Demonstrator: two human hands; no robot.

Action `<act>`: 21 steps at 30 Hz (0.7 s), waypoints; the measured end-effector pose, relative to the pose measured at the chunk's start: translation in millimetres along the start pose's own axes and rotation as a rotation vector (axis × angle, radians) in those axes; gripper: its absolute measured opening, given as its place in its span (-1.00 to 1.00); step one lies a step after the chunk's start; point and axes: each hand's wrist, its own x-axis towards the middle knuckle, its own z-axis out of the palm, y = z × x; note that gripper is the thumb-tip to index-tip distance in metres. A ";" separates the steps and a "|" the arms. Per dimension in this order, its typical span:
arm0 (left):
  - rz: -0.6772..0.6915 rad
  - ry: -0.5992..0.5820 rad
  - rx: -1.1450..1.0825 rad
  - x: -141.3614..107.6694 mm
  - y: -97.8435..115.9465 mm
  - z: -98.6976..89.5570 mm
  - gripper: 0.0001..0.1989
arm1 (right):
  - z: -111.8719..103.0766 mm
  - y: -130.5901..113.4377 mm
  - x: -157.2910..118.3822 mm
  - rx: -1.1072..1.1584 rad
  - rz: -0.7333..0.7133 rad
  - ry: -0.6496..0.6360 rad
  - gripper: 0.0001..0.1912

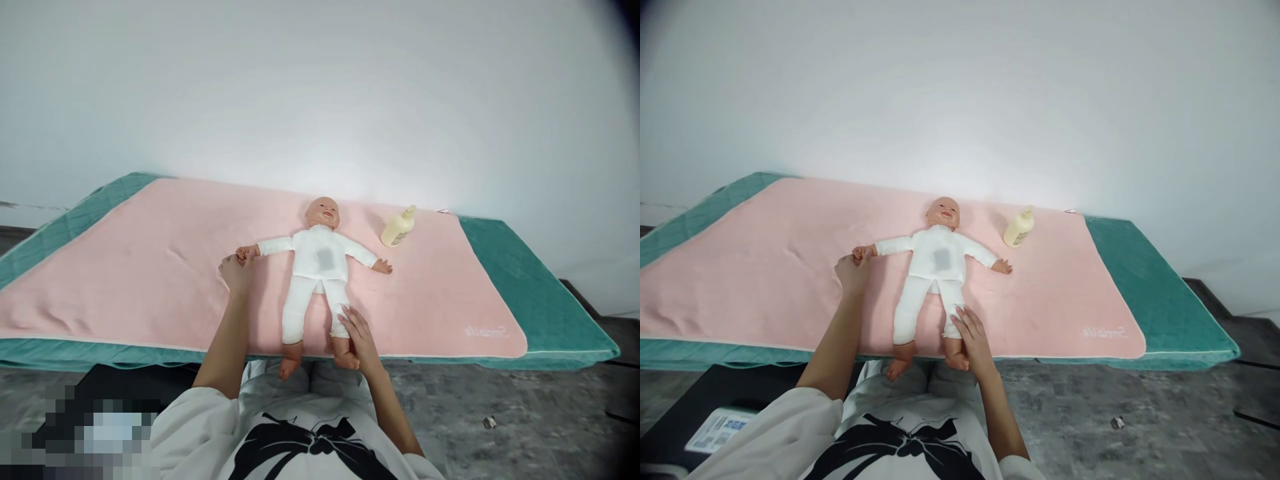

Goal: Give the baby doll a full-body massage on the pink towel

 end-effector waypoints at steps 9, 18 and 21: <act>-0.007 0.086 0.152 1.5 4.2 0.5 -0.68 | -5.9 -5.2 3.7 0.048 0.009 -0.062 -0.27; 0.049 0.182 -0.209 -28.0 61.8 -7.6 -0.63 | 3.4 9.2 20.2 0.195 0.234 0.317 -0.21; 0.286 0.069 -0.199 -44.4 87.2 -2.6 -0.68 | -17.1 13.3 51.4 0.198 0.316 0.367 -0.28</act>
